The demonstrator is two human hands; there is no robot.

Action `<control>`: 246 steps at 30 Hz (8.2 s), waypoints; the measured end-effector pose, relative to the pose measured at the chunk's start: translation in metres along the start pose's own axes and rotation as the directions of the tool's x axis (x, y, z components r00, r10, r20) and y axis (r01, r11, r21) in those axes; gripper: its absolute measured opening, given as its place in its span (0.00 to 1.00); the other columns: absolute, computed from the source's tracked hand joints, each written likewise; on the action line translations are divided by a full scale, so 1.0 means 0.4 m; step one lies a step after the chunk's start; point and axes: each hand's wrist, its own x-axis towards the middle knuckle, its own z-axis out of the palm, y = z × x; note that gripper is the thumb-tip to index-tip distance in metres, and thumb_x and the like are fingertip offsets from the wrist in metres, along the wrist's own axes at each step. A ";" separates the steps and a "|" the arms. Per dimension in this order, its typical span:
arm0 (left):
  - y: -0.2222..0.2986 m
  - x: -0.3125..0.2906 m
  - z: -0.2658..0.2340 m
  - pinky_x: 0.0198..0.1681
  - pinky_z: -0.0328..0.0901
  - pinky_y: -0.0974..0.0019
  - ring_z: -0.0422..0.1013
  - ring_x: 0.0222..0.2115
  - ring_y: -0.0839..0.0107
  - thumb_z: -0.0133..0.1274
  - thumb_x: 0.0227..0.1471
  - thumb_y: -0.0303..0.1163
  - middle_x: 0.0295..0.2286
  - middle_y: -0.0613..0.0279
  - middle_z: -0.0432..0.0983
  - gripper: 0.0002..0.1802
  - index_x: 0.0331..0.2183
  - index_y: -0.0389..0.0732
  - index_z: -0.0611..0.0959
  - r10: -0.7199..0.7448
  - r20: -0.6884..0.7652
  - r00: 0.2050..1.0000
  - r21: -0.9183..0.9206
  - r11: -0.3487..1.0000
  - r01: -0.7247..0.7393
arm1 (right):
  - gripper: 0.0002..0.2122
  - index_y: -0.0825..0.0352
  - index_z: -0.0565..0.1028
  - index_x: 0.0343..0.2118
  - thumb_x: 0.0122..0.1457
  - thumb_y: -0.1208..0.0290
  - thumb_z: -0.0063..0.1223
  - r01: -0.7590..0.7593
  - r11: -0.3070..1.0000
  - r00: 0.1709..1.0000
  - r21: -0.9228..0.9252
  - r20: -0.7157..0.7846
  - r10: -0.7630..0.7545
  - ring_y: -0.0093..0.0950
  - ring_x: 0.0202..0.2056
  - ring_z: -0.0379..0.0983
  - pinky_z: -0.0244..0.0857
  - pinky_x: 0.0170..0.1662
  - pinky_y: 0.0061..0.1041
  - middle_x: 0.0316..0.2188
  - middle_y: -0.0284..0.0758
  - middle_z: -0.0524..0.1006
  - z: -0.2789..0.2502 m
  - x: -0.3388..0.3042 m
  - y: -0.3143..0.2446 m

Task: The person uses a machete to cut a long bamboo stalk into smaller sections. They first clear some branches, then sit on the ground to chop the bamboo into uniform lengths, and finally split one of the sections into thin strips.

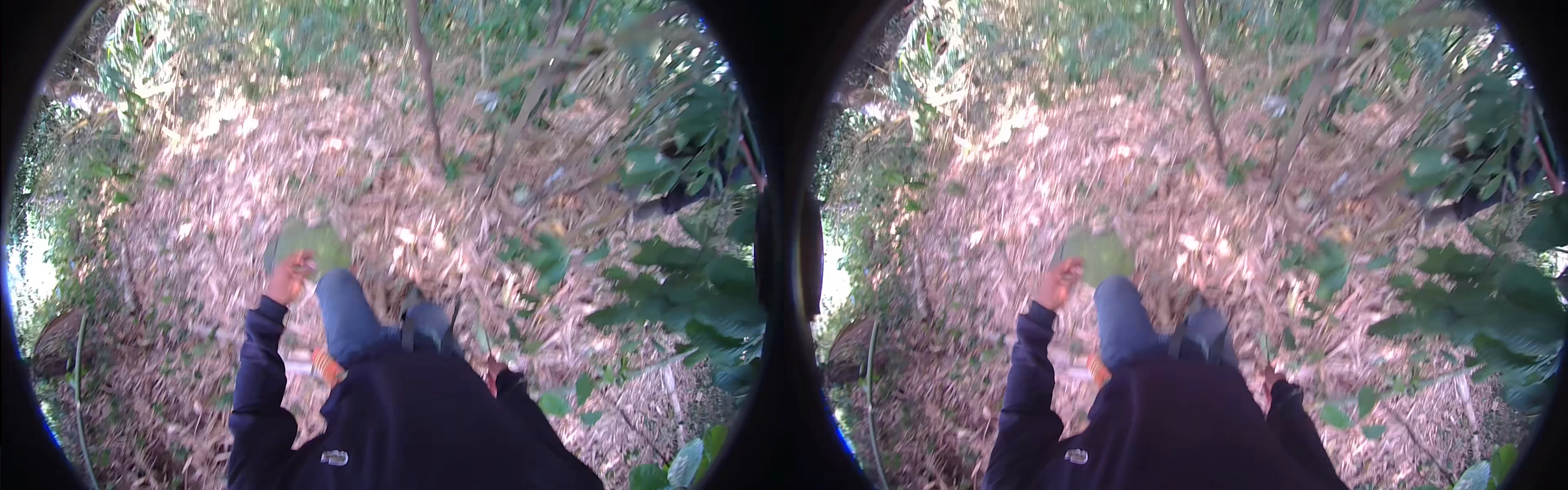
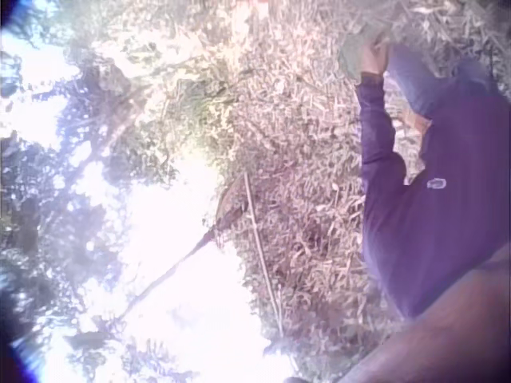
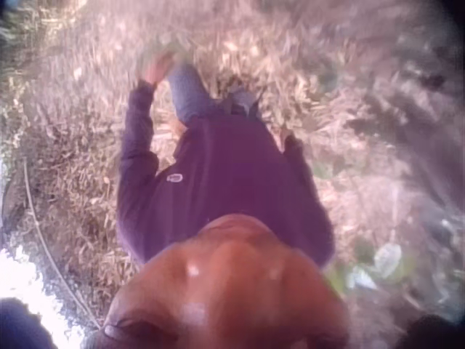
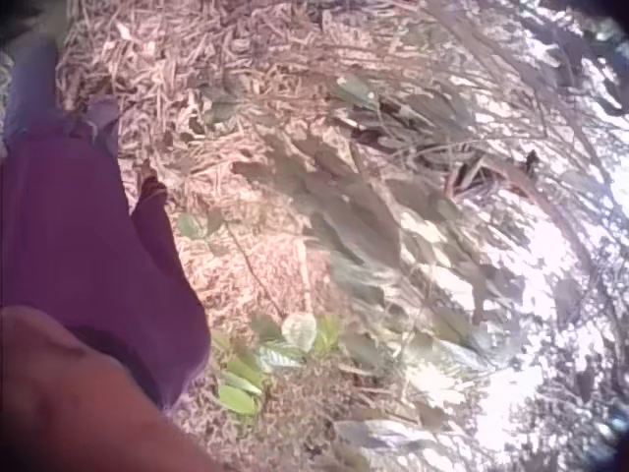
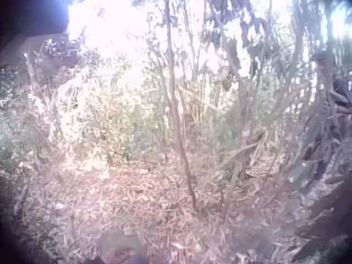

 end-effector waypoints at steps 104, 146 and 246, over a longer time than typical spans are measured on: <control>1.635 0.765 0.246 0.42 0.65 0.65 0.70 0.31 0.69 0.49 0.55 0.49 0.26 0.63 0.68 0.27 0.42 0.34 0.68 0.806 0.012 0.592 -0.550 0.500 -0.669 | 0.17 0.63 0.69 0.36 0.52 0.55 0.57 0.856 0.444 -0.160 -0.265 -0.952 -0.260 0.45 0.30 0.73 0.63 0.34 0.39 0.25 0.42 0.76 -0.641 -0.197 -1.194; -0.646 -0.051 -0.485 0.51 0.60 0.57 0.68 0.46 0.50 0.53 0.45 0.55 0.41 0.39 0.73 0.36 0.42 0.28 0.77 -0.317 -0.660 0.681 0.321 0.700 0.638 | 0.19 0.69 0.70 0.40 0.51 0.63 0.61 0.857 0.515 0.151 -0.002 -0.955 -0.255 0.31 0.28 0.71 0.64 0.33 0.29 0.27 0.37 0.73 -0.192 -0.259 -0.712; 2.565 -1.833 2.730 0.14 0.49 0.70 0.50 0.11 0.77 0.41 0.57 0.56 0.13 0.70 0.50 0.28 0.19 0.45 0.59 0.718 0.481 0.504 -0.848 0.528 0.056 | 0.13 0.65 0.64 0.20 0.53 0.67 0.56 0.847 0.304 -0.051 0.436 -0.502 0.863 0.21 0.08 0.61 0.55 0.11 0.21 0.09 0.30 0.64 -1.099 -1.359 2.161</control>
